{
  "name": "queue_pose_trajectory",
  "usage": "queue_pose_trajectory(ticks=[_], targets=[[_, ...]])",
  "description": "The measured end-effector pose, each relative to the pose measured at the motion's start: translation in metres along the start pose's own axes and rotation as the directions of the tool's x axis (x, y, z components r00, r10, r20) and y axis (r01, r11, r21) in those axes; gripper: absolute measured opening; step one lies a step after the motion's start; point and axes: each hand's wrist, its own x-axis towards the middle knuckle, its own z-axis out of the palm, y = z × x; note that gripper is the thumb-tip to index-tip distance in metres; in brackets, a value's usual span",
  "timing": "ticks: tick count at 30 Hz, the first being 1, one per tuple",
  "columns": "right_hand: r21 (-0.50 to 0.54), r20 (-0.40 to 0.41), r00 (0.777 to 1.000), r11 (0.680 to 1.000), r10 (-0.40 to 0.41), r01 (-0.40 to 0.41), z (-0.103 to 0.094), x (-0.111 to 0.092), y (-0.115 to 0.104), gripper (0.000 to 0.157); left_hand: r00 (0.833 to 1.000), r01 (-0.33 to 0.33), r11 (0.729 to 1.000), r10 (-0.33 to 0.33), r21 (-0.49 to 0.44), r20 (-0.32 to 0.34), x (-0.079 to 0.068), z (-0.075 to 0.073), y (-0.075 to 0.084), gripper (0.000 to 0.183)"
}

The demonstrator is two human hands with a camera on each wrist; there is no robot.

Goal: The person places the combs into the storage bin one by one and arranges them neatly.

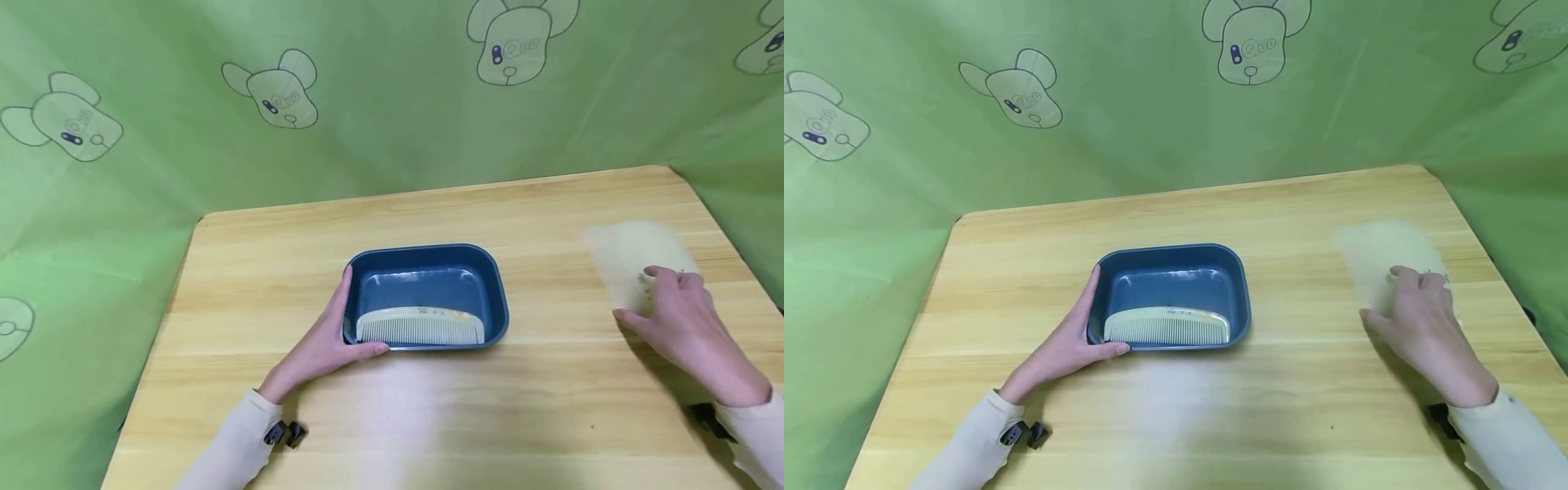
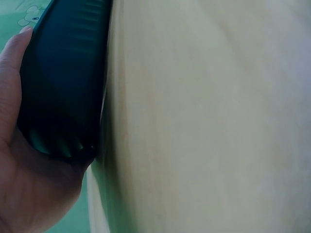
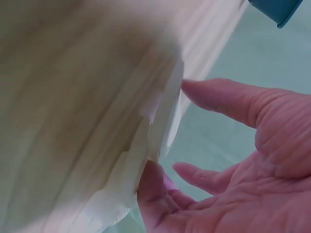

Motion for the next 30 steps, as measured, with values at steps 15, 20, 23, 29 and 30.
queue_pose_trajectory(ticks=[15, 20, 23, 29, 30], targets=[[0.097, 0.104, 0.993, 0.994, -0.051, 0.041, -0.002, 0.005, -0.008, 0.078, 1.000, -0.001, 1.000, 0.001, -0.011, -0.010, 0.000, 0.002, -0.003, 0.138], [0.199, 0.054, 0.996, 0.978, -0.068, 0.056, -0.001, 0.000, -0.008, 0.065, 1.000, -0.013, 1.000, 0.013, -0.009, -0.005, 0.001, 0.003, -0.004, 0.139], [0.287, 0.018, 0.995, 0.954, -0.096, 0.087, 0.001, -0.002, -0.008, 0.061, 1.000, -0.013, 1.000, 0.013, -0.014, -0.001, 0.001, 0.004, -0.005, 0.140], [0.578, 0.013, 0.994, 0.812, -0.112, 0.084, 0.003, 0.001, -0.019, 0.053, 1.000, -0.018, 1.000, 0.018, -0.007, -0.017, 0.002, 0.004, -0.005, 0.140], [0.609, 0.024, 0.993, 0.789, -0.114, 0.076, 0.003, 0.001, -0.023, 0.053, 1.000, -0.019, 1.000, 0.019, -0.004, -0.019, 0.002, 0.004, -0.005, 0.140]])
